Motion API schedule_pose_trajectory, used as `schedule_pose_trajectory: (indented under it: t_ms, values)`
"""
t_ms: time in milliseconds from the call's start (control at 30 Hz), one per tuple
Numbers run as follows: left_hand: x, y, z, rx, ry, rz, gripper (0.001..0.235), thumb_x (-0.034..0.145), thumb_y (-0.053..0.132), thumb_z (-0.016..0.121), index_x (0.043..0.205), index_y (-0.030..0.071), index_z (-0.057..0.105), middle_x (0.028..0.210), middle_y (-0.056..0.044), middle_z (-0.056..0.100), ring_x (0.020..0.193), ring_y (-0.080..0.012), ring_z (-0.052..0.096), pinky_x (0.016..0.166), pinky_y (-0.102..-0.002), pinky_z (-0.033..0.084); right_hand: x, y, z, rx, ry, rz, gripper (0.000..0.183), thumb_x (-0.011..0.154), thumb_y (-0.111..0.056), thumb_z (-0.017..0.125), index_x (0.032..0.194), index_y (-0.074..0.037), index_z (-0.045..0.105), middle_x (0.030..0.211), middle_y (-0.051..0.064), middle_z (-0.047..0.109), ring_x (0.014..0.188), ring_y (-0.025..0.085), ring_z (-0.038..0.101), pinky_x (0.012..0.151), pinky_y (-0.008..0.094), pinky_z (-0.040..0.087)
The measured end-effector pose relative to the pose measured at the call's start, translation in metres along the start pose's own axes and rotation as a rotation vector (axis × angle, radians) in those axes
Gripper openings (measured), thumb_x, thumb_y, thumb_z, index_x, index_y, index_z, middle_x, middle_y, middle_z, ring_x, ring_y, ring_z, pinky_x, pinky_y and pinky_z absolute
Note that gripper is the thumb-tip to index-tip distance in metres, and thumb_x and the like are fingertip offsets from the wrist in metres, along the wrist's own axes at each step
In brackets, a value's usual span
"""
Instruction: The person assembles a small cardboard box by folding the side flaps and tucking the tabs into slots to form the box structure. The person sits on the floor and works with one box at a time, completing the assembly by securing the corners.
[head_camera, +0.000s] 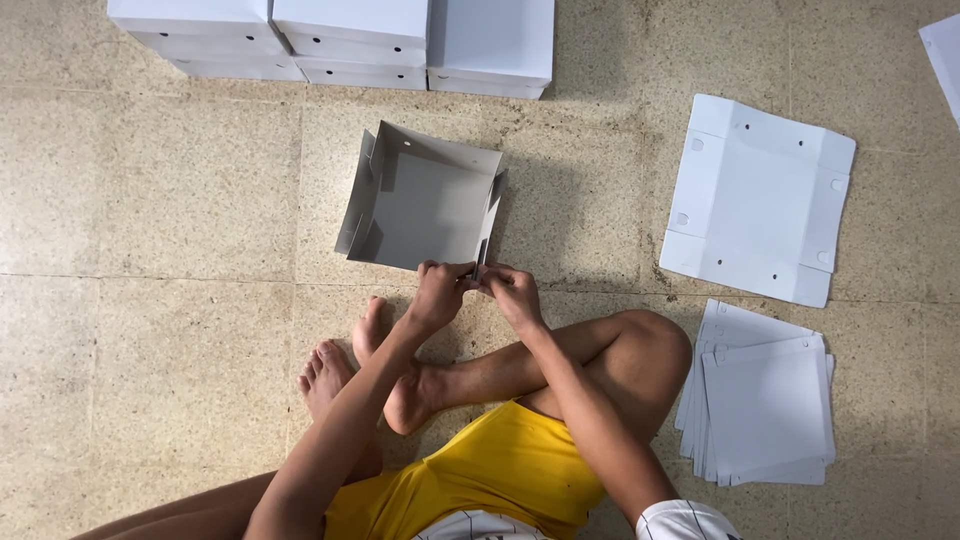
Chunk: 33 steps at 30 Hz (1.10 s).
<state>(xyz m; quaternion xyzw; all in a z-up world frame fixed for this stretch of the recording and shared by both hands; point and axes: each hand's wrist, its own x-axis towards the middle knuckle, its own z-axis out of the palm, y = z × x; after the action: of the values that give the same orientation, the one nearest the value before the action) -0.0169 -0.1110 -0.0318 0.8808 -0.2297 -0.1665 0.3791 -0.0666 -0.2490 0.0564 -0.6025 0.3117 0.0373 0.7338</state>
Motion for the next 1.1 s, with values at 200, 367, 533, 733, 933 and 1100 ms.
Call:
schedule_pose_trajectory:
  t_ms: [200, 367, 533, 733, 933, 1100]
  values:
    - [-0.007, 0.003, -0.001, 0.018, 0.061, 0.026, 0.034, 0.092, 0.033, 0.072, 0.117, 0.011, 0.074, 0.100, -0.004, 0.078, 0.097, -0.0230, 0.073, 0.102, -0.042, 0.038, 0.009, 0.023, -0.006, 0.055, 0.006, -0.080, 0.022, 0.094, -0.011, 0.070, 0.101, 0.010, 0.074, 0.116, 0.026, 0.066, 0.092, 0.030, 0.068, 0.084, 0.045, 0.062]
    - [-0.008, 0.007, 0.003, 0.009, 0.031, -0.041, 0.038, 0.099, 0.035, 0.063, 0.127, 0.011, 0.069, 0.108, -0.006, 0.075, 0.104, -0.0223, 0.071, 0.108, -0.048, 0.032, 0.017, 0.032, -0.010, 0.100, -0.021, -0.106, 0.027, 0.097, -0.013, 0.067, 0.103, 0.013, 0.072, 0.117, 0.022, 0.064, 0.095, 0.031, 0.067, 0.084, 0.046, 0.062]
    - [-0.009, 0.014, -0.001, -0.021, 0.060, -0.065, 0.036, 0.101, 0.034, 0.062, 0.127, 0.010, 0.069, 0.106, -0.006, 0.076, 0.102, -0.0215, 0.071, 0.109, -0.048, 0.030, 0.029, 0.050, -0.015, 0.072, -0.031, -0.108, 0.030, 0.100, -0.016, 0.063, 0.106, 0.012, 0.071, 0.118, 0.018, 0.064, 0.097, 0.030, 0.068, 0.084, 0.045, 0.062]
    - [-0.012, 0.024, -0.011, -0.017, 0.064, -0.036, 0.035, 0.101, 0.026, 0.061, 0.129, 0.006, 0.067, 0.101, -0.010, 0.077, 0.102, -0.0258, 0.072, 0.107, -0.048, 0.030, 0.037, 0.062, -0.017, 0.098, -0.042, -0.094, 0.028, 0.101, -0.018, 0.063, 0.107, 0.007, 0.071, 0.114, 0.011, 0.063, 0.100, 0.026, 0.067, 0.085, 0.043, 0.061]
    - [-0.013, 0.027, -0.013, -0.026, 0.069, -0.041, 0.033, 0.100, 0.025, 0.061, 0.127, 0.008, 0.068, 0.098, -0.010, 0.078, 0.101, -0.0258, 0.073, 0.108, -0.048, 0.030, 0.028, 0.047, -0.015, 0.092, -0.068, -0.092, 0.026, 0.101, -0.018, 0.063, 0.107, 0.006, 0.070, 0.110, 0.011, 0.065, 0.101, 0.025, 0.066, 0.085, 0.046, 0.061]
    - [-0.014, 0.035, -0.019, -0.066, 0.090, -0.069, 0.033, 0.102, 0.021, 0.051, 0.123, 0.006, 0.071, 0.099, -0.010, 0.078, 0.102, -0.0262, 0.072, 0.107, -0.046, 0.031, 0.028, 0.045, -0.016, 0.073, -0.027, -0.037, 0.026, 0.095, -0.017, 0.070, 0.098, 0.010, 0.073, 0.108, 0.011, 0.066, 0.096, 0.023, 0.067, 0.082, 0.041, 0.062]
